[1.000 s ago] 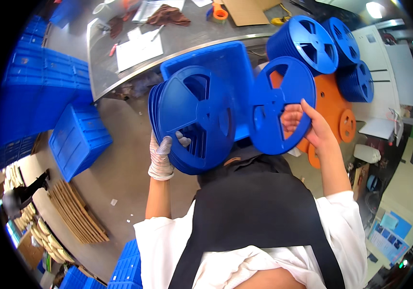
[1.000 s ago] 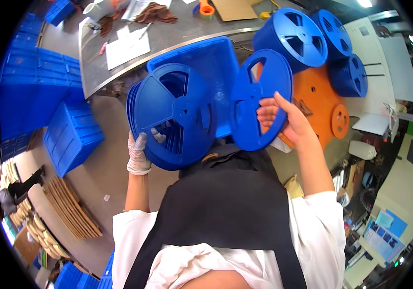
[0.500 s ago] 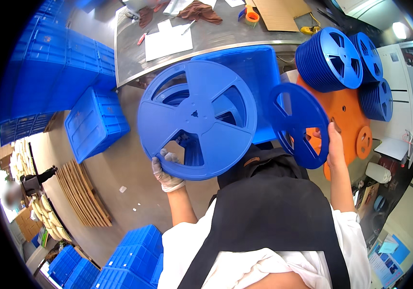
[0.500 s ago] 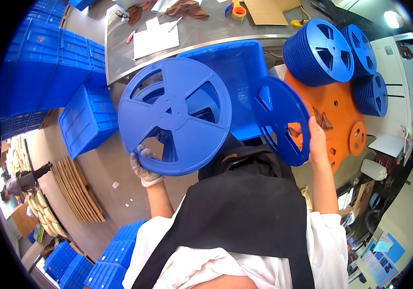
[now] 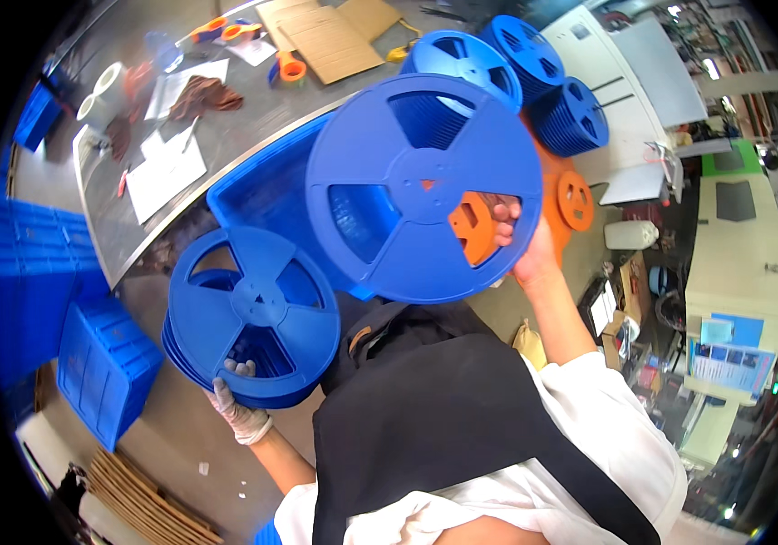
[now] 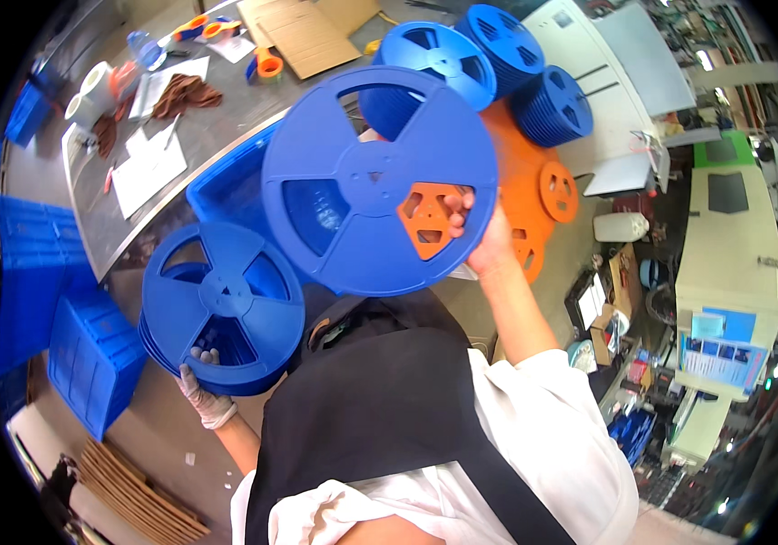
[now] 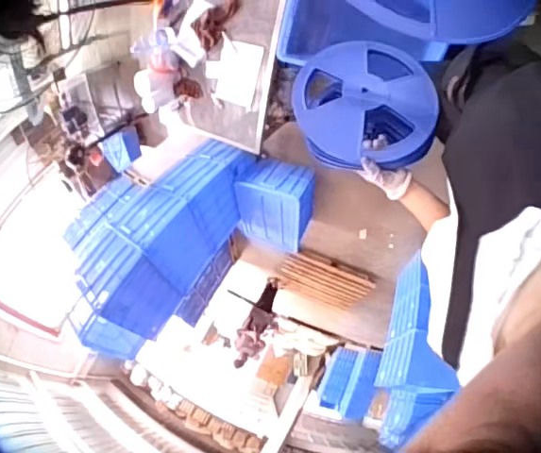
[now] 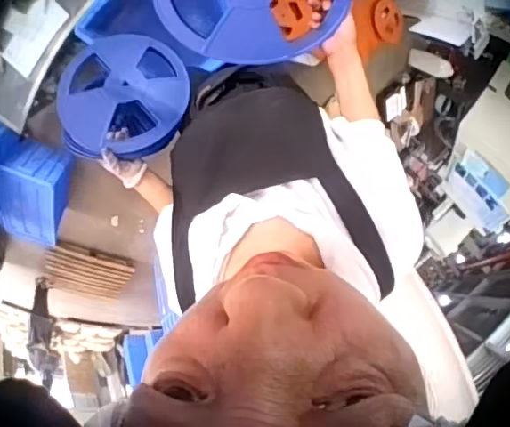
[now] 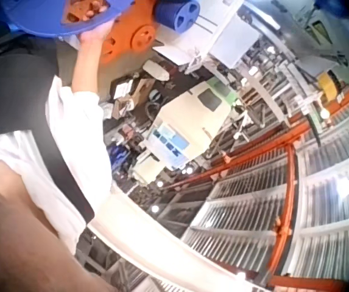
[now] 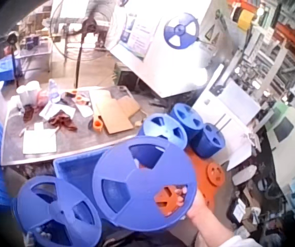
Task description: The person stacks blue plastic spools from a green table into a blue bin. They repeatedly pick up stacks of spools, separate them, and place them into the bin, occasionally moving between the table and the bin.
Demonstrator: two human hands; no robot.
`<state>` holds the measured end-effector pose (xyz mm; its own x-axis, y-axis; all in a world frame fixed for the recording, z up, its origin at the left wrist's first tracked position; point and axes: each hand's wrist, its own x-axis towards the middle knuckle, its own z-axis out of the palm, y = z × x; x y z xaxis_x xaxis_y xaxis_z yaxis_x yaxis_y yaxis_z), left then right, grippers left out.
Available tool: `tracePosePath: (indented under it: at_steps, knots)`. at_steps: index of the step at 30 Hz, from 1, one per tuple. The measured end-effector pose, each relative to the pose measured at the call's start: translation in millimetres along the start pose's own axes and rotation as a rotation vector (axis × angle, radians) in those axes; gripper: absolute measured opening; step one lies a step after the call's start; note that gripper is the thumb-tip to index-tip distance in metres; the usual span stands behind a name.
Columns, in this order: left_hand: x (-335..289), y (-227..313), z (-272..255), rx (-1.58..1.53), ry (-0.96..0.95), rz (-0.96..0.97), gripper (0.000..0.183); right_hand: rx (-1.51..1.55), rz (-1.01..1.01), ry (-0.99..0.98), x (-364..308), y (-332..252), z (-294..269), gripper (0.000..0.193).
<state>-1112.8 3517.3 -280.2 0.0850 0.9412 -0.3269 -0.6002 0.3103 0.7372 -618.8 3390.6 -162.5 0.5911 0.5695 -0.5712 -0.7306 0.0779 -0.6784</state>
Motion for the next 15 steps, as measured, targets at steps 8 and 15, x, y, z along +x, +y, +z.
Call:
tracePosePath:
  at_steps: [8, 15]
  knots:
    - [5.3, -0.2, 56.6, 0.185, -0.046, -0.031, 0.058, 0.164, 0.045, -0.072, -8.4, 2.3, -0.2, 0.037]
    - [17.8, -16.1, 95.5, 0.323, -0.122, -0.074, 0.049, 0.215, 0.077, -0.144, -8.5, 5.4, 32.1, 0.062]
